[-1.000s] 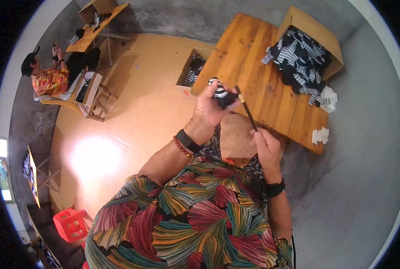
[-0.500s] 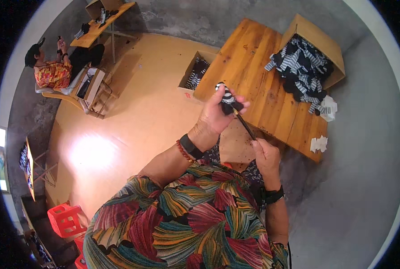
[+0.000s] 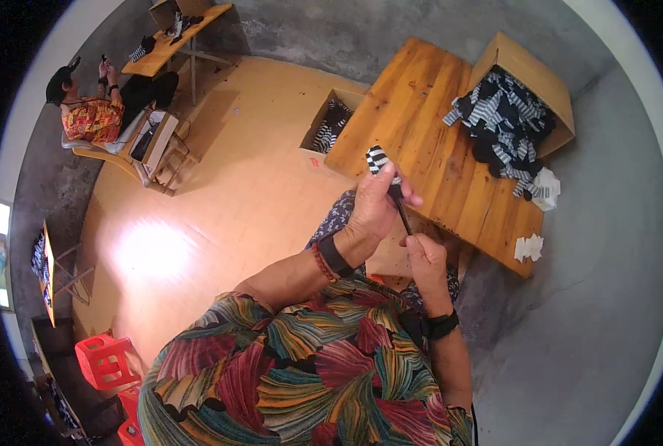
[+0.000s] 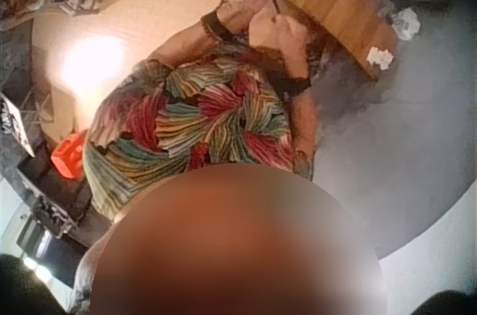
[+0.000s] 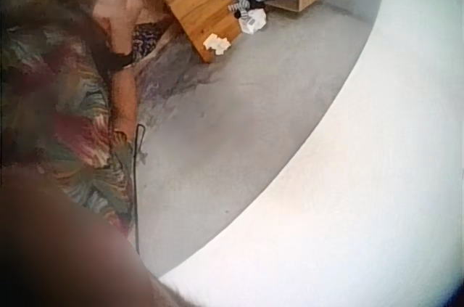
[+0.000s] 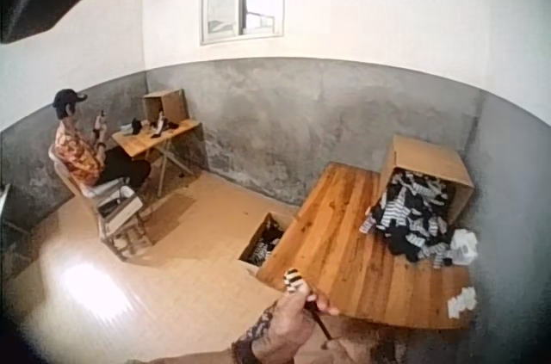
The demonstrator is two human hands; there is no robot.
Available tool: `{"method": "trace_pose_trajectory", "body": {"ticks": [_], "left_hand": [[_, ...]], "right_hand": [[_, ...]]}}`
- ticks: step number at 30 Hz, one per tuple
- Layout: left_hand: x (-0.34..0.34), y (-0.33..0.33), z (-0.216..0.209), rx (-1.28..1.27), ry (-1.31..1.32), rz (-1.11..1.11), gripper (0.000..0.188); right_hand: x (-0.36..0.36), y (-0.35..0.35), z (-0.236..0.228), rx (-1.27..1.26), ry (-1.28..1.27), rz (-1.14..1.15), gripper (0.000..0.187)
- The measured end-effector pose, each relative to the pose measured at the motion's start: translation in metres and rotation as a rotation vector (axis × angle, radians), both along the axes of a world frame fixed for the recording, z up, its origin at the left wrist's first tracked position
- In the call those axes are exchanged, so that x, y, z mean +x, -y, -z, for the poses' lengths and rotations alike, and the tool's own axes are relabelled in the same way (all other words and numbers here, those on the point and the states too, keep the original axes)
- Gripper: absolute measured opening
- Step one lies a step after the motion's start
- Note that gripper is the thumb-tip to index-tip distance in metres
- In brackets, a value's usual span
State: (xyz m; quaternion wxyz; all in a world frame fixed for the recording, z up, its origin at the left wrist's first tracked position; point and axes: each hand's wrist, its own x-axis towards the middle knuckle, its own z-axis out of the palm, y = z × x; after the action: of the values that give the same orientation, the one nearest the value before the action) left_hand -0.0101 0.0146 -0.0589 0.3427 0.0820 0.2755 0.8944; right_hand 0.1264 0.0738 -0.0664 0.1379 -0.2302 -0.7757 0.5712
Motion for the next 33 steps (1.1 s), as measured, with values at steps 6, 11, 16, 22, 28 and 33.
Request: {"method": "trace_pose_trajectory", "body": {"ticks": [6, 11, 16, 22, 28, 33], "left_hand": [[0.002, 0.002, 0.0, -0.021, -0.158, 0.044, 0.031], [0.002, 0.015, -0.003, -0.209, -0.147, 0.314, 0.023], [-0.014, 0.009, -0.025, 0.027, -0.08, 0.037, 0.029], [-0.037, 0.001, -0.025, 0.121, 0.0, 0.07, 0.03], [0.001, -0.009, -0.026, 0.039, 0.094, 0.145, 0.027], [0.005, -0.002, -0.021, 0.028, -0.09, 0.234, 0.03]], "right_hand": [[-0.02, 0.007, -0.01, -0.226, 0.016, 0.001, 0.024], [-0.026, 0.009, -0.017, -0.332, -0.04, -0.001, 0.028], [-0.007, -0.005, -0.014, -0.338, 0.074, 0.033, 0.027], [-0.014, -0.002, -0.005, 0.121, -0.107, 0.018, 0.029], [-0.019, -0.007, -0.016, 0.211, -0.028, 0.024, 0.028], [-0.021, -0.006, -0.031, -0.885, -0.021, -0.071, 0.026]]}}
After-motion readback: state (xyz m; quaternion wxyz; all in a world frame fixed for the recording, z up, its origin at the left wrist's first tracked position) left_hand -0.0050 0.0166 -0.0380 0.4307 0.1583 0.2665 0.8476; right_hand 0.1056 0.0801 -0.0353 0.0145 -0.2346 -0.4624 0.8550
